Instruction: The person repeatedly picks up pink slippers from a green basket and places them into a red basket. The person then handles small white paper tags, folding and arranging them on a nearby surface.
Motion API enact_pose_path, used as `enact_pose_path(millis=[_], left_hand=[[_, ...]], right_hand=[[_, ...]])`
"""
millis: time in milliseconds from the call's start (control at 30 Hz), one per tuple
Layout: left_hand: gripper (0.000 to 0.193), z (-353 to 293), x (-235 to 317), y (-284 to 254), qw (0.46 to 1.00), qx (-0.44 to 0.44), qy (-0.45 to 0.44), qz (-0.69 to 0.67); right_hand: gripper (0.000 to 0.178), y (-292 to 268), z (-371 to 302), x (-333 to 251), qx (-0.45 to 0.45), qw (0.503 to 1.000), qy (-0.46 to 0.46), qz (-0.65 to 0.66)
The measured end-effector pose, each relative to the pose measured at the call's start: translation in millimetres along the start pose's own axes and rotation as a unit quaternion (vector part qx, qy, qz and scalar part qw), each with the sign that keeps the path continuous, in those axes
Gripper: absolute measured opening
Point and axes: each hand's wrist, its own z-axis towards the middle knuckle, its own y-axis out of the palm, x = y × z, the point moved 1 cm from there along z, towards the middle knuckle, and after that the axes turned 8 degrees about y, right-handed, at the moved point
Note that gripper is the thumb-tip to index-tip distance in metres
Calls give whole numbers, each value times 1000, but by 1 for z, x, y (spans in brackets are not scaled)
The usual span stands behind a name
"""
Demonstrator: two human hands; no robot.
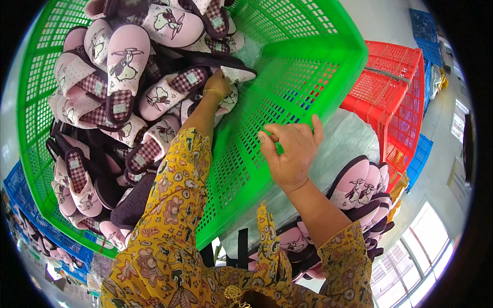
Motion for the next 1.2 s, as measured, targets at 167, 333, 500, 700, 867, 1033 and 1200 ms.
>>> enact_pose_path(millis=[167,333,500,700,867,1033,1200], left_hand=[[26,-34,44,-29,982,145,124,16],[24,-93,84,-84,980,141,125,71],[24,-118,70,-114,983,-1,66,172],[34,-133,54,-110,925,-214,114,292],[30,-93,54,-90,916,-111,246,298],[19,9,38,-87,925,1,231,302],[42,87,-20,-65,869,-82,216,437]], right_hand=[[12,-1,2,-2,8,1000,-3,9],[12,-1,1,-2,11,1000,1,7],[12,-3,2,-4,18,1000,-1,9],[12,-3,2,-5,19,1000,5,11],[12,-4,0,-1,11,1000,10,5],[12,-4,1,-1,-6,1000,6,4],[14,0,2,-2,-17,1000,-4,21]])
